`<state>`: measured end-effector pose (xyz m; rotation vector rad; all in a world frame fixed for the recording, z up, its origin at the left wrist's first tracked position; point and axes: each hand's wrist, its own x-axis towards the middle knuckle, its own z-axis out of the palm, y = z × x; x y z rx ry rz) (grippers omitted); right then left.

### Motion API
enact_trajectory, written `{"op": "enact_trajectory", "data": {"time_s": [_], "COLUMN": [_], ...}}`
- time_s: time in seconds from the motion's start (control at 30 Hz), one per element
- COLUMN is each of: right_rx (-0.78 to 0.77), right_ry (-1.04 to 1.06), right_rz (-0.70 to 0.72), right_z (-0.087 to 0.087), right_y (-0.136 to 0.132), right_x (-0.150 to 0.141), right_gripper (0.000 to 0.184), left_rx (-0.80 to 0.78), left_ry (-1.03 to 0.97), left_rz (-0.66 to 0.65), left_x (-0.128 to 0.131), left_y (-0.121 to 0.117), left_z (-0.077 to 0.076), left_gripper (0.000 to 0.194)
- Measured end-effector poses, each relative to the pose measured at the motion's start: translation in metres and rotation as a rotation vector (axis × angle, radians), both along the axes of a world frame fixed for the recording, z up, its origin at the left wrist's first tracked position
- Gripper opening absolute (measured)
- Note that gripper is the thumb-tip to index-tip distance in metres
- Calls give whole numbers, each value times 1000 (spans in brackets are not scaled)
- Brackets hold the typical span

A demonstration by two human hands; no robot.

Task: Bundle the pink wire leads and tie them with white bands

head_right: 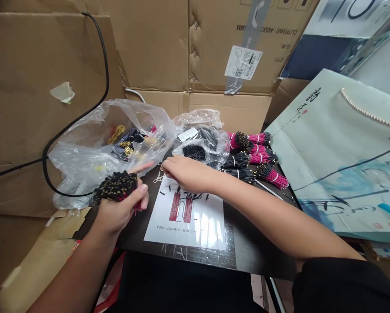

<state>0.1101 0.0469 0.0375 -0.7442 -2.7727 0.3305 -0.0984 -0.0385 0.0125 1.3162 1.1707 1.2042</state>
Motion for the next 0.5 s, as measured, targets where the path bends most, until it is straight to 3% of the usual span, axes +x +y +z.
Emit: {"op": "enact_trajectory", "data": {"time_s": [0.1,0.2,0.23,0.37,0.5], "right_rx": [-83,-139,-158,-234,-281], "right_ry": [77,132,151,279,402], "right_rz": [-44,-128,-157,-288,-406], "right_z": [17,20,17,-1,-17], "right_y": [-14,-22,-24,-36,-56], "right_x": [17,36,43,70,84], "right_gripper": [14,17,16,12,13], "left_rx": [-28,-78,-91,-186,-198], "left_ry": [18,-56,-90,-143,-84], "left_rz": [-186,-292,-328,-518,-480], "left_x": [16,34,39,52,62], "left_y": [12,20,22,25,25], "left_z": [7,12,13,14,17], "left_gripper": [49,25,19,27,25]}}
